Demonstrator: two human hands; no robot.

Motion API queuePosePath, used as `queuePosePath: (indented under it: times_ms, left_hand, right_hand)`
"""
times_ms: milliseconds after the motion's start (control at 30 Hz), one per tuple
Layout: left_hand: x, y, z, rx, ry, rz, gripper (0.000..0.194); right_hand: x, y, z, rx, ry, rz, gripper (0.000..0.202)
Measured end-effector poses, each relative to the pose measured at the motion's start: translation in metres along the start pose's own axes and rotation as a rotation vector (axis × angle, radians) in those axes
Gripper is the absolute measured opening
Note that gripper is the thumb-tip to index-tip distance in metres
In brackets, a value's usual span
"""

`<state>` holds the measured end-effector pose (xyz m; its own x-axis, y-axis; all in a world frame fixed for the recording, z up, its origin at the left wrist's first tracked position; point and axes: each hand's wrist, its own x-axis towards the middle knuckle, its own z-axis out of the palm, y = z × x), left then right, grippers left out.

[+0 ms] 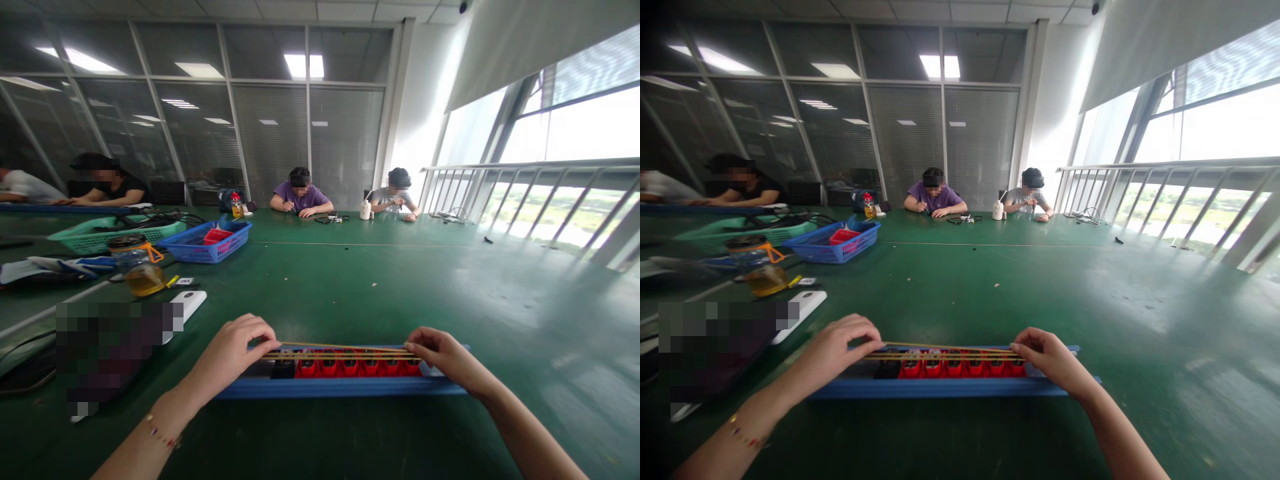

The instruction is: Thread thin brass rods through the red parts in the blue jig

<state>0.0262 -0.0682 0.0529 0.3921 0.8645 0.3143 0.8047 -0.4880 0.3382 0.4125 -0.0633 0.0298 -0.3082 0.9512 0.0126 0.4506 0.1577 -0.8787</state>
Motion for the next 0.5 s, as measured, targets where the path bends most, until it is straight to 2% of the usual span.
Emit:
queuePosePath:
  times_ms: [133,233,300,367,433,500]
  left_hand:
    - [0.001,0.006,-0.005,0.223,0.127,0.234,0.019]
    - [0.002,0.002,-0.01,0.303,0.266,0.303,0.02]
    - [0.003,-0.005,-0.013,0.316,0.336,0.285,0.02]
    - [0.006,-0.015,-0.015,0.302,0.367,0.234,0.021]
    - [0.012,-0.025,-0.015,0.255,0.359,0.157,0.022]
    - [0.021,-0.033,-0.011,0.189,0.305,0.089,0.024]
  right_hand:
    - [0.0,0.0,-0.002,-0.078,0.006,-0.024,0.03]
    - [0.002,0.004,-0.008,-0.201,0.138,-0.066,0.03]
    - [0.002,0.001,-0.011,-0.239,0.317,-0.107,0.03]
    - [-0.002,-0.013,-0.012,-0.199,0.461,-0.173,0.028]
    - [-0.011,-0.039,-0.008,-0.102,0.484,-0.281,0.026]
    - [-0.025,-0.07,0.0,-0.021,0.42,-0.448,0.028]
